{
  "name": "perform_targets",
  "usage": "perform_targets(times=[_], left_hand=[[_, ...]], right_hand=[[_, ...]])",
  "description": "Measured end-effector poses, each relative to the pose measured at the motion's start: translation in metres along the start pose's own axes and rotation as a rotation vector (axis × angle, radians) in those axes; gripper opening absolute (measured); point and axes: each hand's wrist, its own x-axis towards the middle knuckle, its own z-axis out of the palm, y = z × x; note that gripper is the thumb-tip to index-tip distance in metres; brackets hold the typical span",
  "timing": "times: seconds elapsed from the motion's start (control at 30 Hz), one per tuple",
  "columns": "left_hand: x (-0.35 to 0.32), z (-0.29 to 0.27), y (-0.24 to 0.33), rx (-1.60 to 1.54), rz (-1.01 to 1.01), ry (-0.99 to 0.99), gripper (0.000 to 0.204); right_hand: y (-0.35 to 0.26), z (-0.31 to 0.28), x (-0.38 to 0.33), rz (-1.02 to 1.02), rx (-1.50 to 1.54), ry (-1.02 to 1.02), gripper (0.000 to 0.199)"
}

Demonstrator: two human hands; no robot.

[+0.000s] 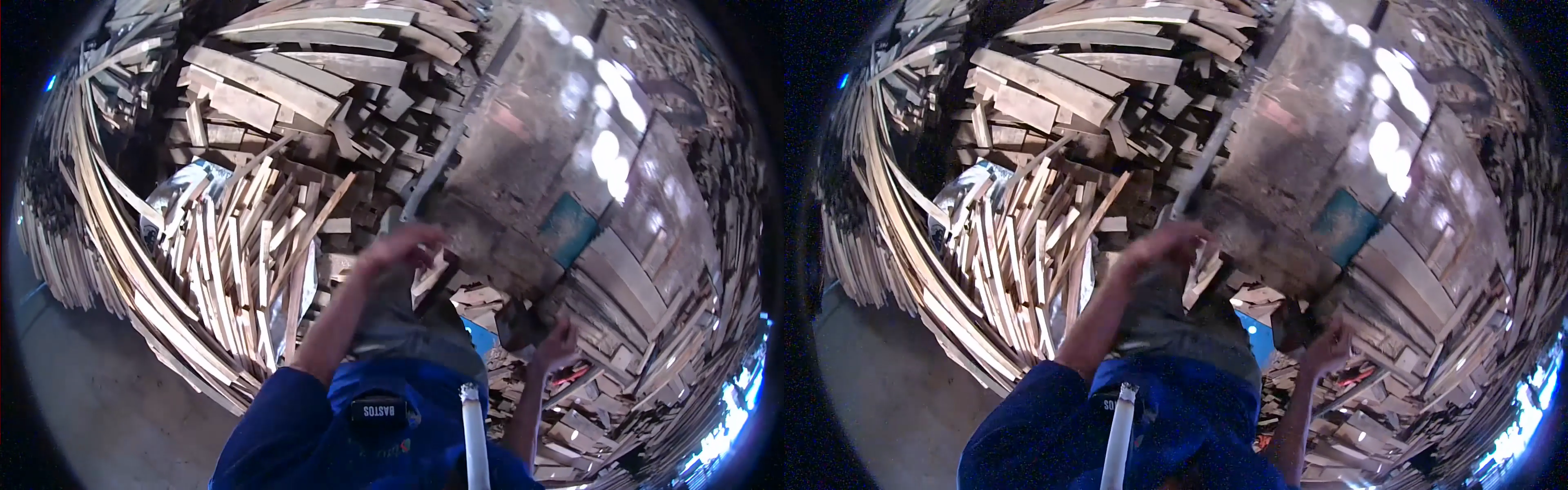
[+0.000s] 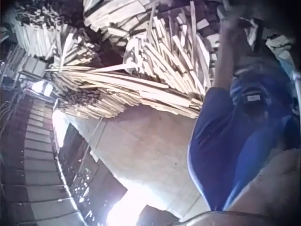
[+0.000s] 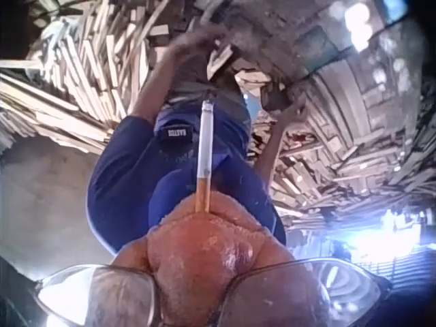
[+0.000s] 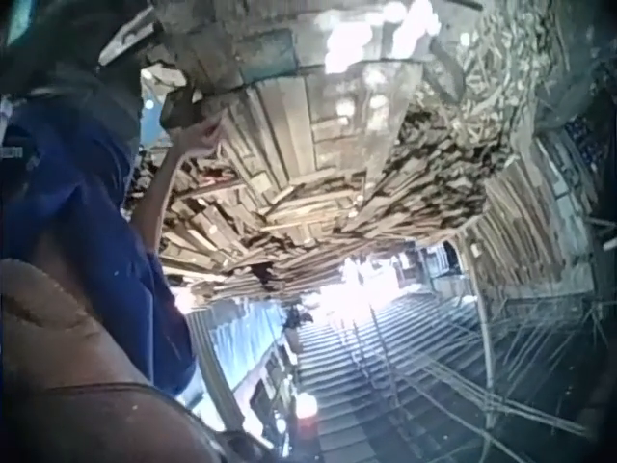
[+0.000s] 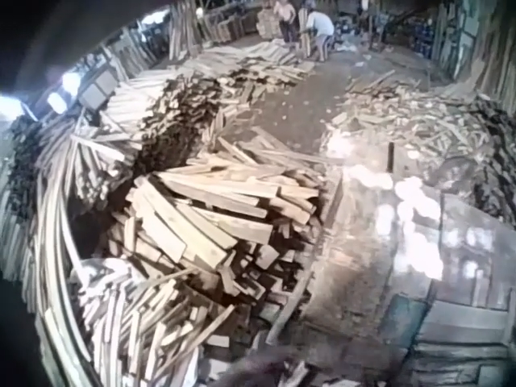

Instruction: Stacking and organizing wooden planks in a factory.

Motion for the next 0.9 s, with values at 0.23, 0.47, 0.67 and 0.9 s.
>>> perform_targets(times=[0.23,0.47,0.67,0.9], left_hand=[[0.094,-0.240,0.045,0.645,0.399,1.739,0.062],[0.159,-0.320,0.044,0.234,0.109,1.272,0.051],[0.125,-0.329,0.027,0.704,0.247,1.349,0.039],[-0.097,-0.320,0.063,0.546,0.359,0.794,0.016]], right_hand=[[-0.009,0.001,0.004,0.213,-0.129,0.022,0.039],[0.004,0.011,0.004,0.355,0.013,0.067,0.039],[0.014,0.007,0.005,0.201,-0.146,0.054,0.039],[0.010,0.004,0.001,0.077,-0.040,0.035,0.035]])
